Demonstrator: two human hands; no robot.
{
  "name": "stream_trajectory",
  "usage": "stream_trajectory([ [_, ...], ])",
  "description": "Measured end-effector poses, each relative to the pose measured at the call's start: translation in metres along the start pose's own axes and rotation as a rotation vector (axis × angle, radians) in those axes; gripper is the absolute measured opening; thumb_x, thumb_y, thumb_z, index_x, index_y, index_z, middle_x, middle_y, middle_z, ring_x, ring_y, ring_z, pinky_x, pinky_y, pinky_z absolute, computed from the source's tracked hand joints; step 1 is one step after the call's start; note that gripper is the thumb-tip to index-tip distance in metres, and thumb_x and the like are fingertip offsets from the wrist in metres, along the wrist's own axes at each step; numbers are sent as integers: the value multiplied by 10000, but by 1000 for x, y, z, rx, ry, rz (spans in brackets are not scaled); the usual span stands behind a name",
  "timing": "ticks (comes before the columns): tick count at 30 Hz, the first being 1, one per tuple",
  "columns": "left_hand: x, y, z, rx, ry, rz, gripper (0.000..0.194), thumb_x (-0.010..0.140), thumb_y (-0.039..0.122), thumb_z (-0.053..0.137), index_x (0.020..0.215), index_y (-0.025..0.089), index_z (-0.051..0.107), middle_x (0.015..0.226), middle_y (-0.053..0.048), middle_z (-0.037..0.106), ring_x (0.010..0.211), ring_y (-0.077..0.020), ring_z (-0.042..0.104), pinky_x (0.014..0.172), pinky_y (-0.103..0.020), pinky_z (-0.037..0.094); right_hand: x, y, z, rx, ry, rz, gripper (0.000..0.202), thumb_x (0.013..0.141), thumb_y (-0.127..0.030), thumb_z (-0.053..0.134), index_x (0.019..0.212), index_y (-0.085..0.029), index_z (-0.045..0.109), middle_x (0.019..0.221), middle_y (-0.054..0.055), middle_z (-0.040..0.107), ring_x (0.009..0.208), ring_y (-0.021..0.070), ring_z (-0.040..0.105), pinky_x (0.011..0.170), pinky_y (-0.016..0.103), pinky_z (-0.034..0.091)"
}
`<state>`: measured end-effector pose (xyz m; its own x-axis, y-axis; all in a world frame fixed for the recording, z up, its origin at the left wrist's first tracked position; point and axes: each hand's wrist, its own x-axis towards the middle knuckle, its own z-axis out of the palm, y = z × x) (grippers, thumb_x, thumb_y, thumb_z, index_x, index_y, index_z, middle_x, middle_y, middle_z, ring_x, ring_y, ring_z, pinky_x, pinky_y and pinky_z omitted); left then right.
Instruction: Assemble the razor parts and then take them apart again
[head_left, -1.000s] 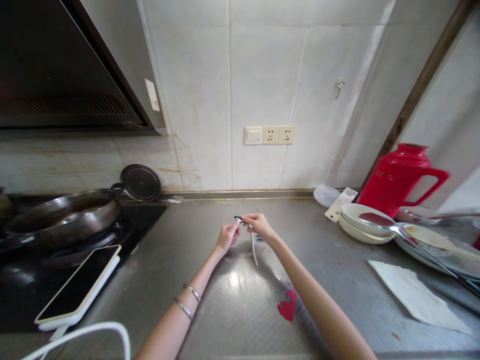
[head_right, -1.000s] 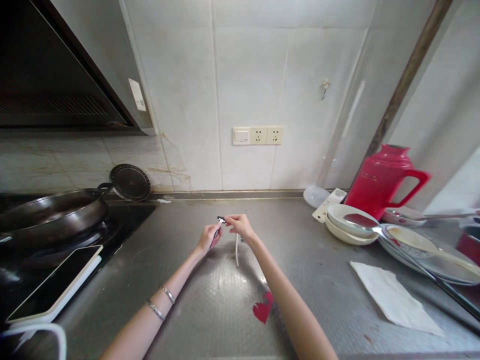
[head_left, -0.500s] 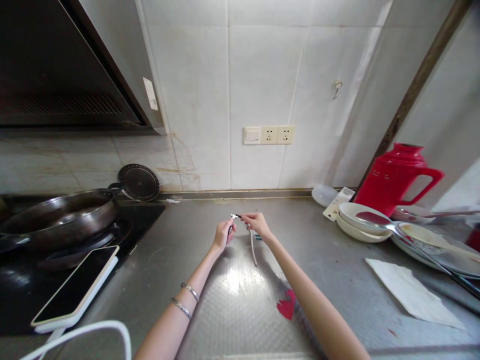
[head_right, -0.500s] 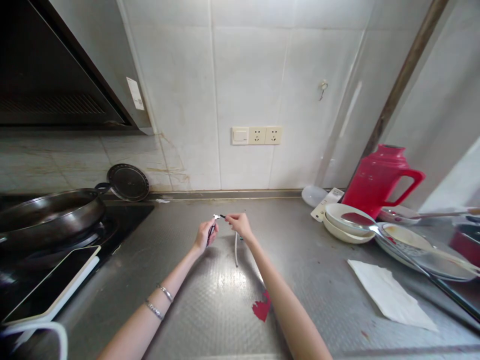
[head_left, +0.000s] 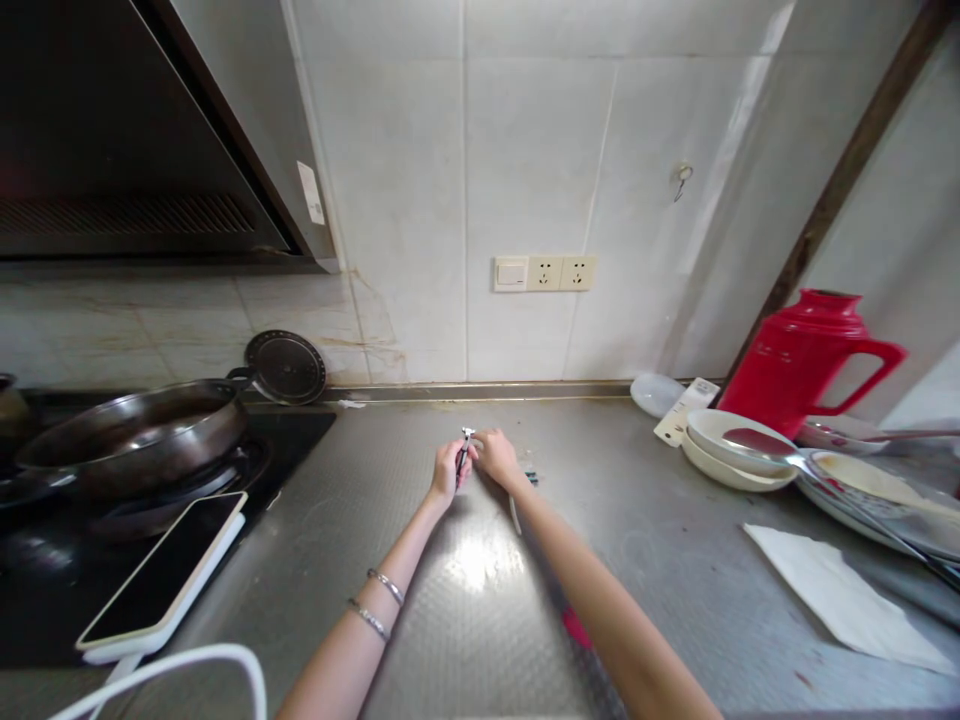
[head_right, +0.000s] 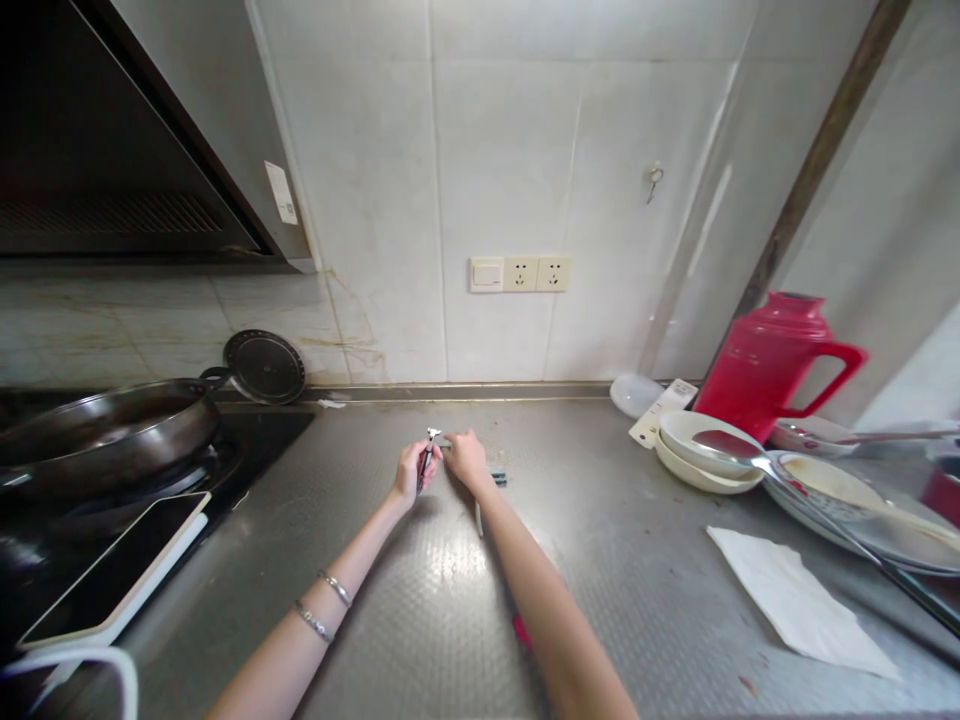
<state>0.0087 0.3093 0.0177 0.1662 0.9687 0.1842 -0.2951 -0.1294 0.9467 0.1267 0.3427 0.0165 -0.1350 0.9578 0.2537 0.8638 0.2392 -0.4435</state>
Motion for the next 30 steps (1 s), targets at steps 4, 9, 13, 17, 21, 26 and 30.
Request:
stream_trajectory([
  [4, 2, 0, -2, 32, -6, -25, 336, 726, 455, 444, 686, 140, 556, 375, 69, 393, 288, -52, 298, 307, -183, 202, -9, 10, -24, -110, -6, 51, 354, 822, -242, 444, 1144, -247, 590, 1077, 47, 645, 1011, 169, 558, 805, 235, 401],
  [9, 2, 6, -2, 71, 7, -57, 294, 692, 421, 532, 764, 139, 575, 490, 52, 470, 362, -54, 390, 349, -172, 280, -37, 22, -52, -214, -101, 121, 277, 804, -251, 455, 984, -208, 661, 940, 94, 681, 886, 194, 621, 712, 240, 418],
  [13, 0, 12, -1, 156, 16, -53, 304, 672, 406, 592, 806, 133, 588, 675, -21, 612, 502, -95, 534, 425, -187, 393, -64, 18, -57, -267, -173, 128, 265, 804, -307, 472, 894, -160, 673, 900, 133, 682, 855, 211, 635, 689, 245, 432],
  [17, 1, 14, -1, 259, -25, -60, 333, 663, 410, 632, 842, 134, 576, 844, -82, 674, 563, -128, 602, 471, -214, 432, -79, 9, -48, -334, -227, 139, 340, 817, -375, 461, 941, -133, 666, 944, 165, 672, 865, 246, 639, 689, 280, 460],
  [21, 1, 13, 0, 306, -92, -67, 327, 652, 405, 655, 801, 147, 521, 791, -82, 686, 559, -149, 627, 477, -220, 432, -83, 4, -39, -375, -228, 131, 339, 849, -290, 398, 936, -107, 670, 937, 192, 669, 874, 262, 639, 711, 311, 468],
  [26, 1, 12, 1, 310, -155, -51, 323, 634, 381, 675, 758, 158, 477, 718, -59, 678, 579, -161, 636, 470, -211, 420, -82, 9, -41, -345, -212, 142, 319, 841, -225, 383, 902, -119, 677, 915, 197, 670, 836, 250, 645, 681, 294, 454],
  [30, 0, 14, 4, 318, -163, -16, 297, 631, 345, 687, 773, 150, 514, 703, -49, 672, 592, -154, 628, 492, -214, 424, -77, 26, -58, -240, -107, 164, 337, 878, -267, 348, 872, -120, 652, 849, 175, 673, 776, 218, 642, 646, 252, 421],
])
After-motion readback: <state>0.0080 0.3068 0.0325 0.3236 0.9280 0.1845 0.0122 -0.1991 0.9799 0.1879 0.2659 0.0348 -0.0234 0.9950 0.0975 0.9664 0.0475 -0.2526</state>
